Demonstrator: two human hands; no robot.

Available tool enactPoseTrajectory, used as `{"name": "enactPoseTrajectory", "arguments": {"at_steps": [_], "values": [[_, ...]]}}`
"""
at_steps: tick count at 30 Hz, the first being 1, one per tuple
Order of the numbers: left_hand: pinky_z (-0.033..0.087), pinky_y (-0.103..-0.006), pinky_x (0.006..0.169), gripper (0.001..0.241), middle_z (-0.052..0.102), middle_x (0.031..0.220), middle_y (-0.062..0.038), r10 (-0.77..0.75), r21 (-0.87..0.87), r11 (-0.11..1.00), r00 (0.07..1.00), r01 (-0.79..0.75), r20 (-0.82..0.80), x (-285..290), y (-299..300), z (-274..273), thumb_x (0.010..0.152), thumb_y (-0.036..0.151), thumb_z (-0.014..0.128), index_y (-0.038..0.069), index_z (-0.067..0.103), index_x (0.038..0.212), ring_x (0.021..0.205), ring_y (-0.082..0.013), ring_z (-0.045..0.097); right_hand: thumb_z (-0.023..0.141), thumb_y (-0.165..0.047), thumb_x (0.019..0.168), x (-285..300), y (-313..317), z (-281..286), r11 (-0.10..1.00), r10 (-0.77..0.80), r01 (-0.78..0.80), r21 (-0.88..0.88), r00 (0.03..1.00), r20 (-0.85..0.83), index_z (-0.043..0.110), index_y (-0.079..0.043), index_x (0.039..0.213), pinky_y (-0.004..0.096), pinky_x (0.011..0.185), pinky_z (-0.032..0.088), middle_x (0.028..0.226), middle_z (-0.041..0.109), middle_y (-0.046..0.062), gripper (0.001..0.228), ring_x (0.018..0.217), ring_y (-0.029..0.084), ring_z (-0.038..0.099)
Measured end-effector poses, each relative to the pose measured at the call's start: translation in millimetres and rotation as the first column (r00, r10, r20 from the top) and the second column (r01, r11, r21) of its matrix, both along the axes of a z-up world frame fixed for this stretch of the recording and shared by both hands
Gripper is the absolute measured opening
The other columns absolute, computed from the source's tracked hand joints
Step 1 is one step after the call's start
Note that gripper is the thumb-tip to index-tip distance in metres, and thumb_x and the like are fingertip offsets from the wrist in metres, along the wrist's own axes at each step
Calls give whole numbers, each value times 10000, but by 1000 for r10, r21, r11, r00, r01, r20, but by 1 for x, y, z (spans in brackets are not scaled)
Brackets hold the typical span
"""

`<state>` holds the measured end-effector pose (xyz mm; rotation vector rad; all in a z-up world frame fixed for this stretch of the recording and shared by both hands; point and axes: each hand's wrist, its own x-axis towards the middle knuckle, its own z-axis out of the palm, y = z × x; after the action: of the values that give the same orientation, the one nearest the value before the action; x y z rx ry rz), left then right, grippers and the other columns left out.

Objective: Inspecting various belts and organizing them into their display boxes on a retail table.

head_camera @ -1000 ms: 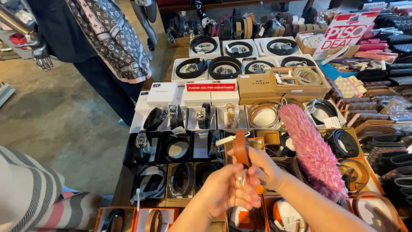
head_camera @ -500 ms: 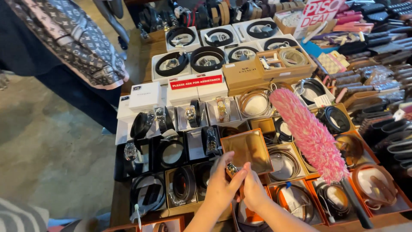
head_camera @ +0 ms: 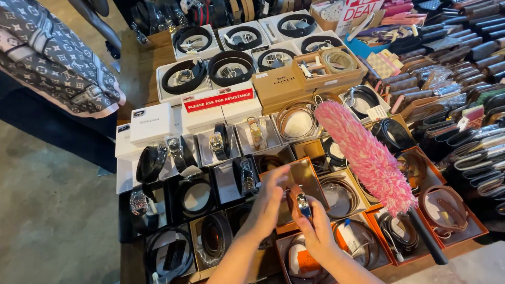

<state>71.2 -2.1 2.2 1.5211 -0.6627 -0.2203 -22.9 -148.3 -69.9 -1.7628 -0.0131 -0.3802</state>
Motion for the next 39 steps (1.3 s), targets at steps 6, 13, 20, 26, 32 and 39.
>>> {"name": "enactPoseTrajectory", "arguments": {"at_steps": [6, 13, 20, 26, 32, 39], "values": [[444, -415, 1044, 646, 581, 1390, -97, 108, 511, 823, 952, -248, 287, 19, 5, -52, 812, 25, 642, 72, 488, 1439, 1209, -272, 570, 510, -70, 960, 24, -12, -29, 981, 20, 10, 192, 988, -155, 494, -2, 1388, 265, 774, 517, 1028, 686, 81, 435, 842, 141, 622], [345, -507, 1091, 916, 391, 1494, -71, 178, 621, 570, 818, -538, 546, 13, -13, -84, 665, -46, 708, 206, 417, 1497, 1296, -322, 433, 549, -106, 950, 49, -14, -19, 996, 67, -44, 81, 947, -313, 430, -51, 1494, 255, 917, 479, 1298, 635, 51, 559, 994, 123, 604], [566, -493, 933, 980, 278, 1552, -194, 539, 670, 628, 842, -396, -7, 0, -13, -112, 837, 199, 698, 130, 75, 1590, 1225, -422, 590, 506, -196, 931, 63, -30, -3, 984, 72, -125, -125, 929, -362, 482, -43, 1397, 320, 1032, 437, 1345, 659, 119, 492, 1187, 231, 611], [549, -538, 841, 838, 428, 1420, -246, 450, 647, 683, 893, -340, -6, 1, -15, -151, 839, 22, 557, 104, 155, 1569, 995, -469, 660, 681, -173, 866, 65, -32, -4, 965, 82, -204, -165, 830, -551, 574, -58, 1189, 274, 739, 507, 888, 678, 49, 359, 768, 168, 577], [560, -480, 798, 810, 387, 1471, -243, 459, 546, 697, 875, -464, 157, -21, -12, -100, 861, 58, 604, 61, 190, 1558, 1035, -461, 629, 738, -108, 783, 41, -26, 27, 947, 77, -228, -226, 844, -530, 505, -103, 1337, 268, 621, 536, 953, 695, 48, 602, 670, 151, 600], [567, -503, 764, 787, 470, 1403, -268, 532, 573, 565, 793, -594, 297, -106, 24, -46, 793, 8, 526, 19, 258, 1532, 995, -481, 637, 821, -122, 732, -10, -21, 33, 859, 449, -509, -54, 800, -397, 481, -57, 1424, 293, 903, 583, 1216, 717, 69, 773, 1042, 168, 723]]}}
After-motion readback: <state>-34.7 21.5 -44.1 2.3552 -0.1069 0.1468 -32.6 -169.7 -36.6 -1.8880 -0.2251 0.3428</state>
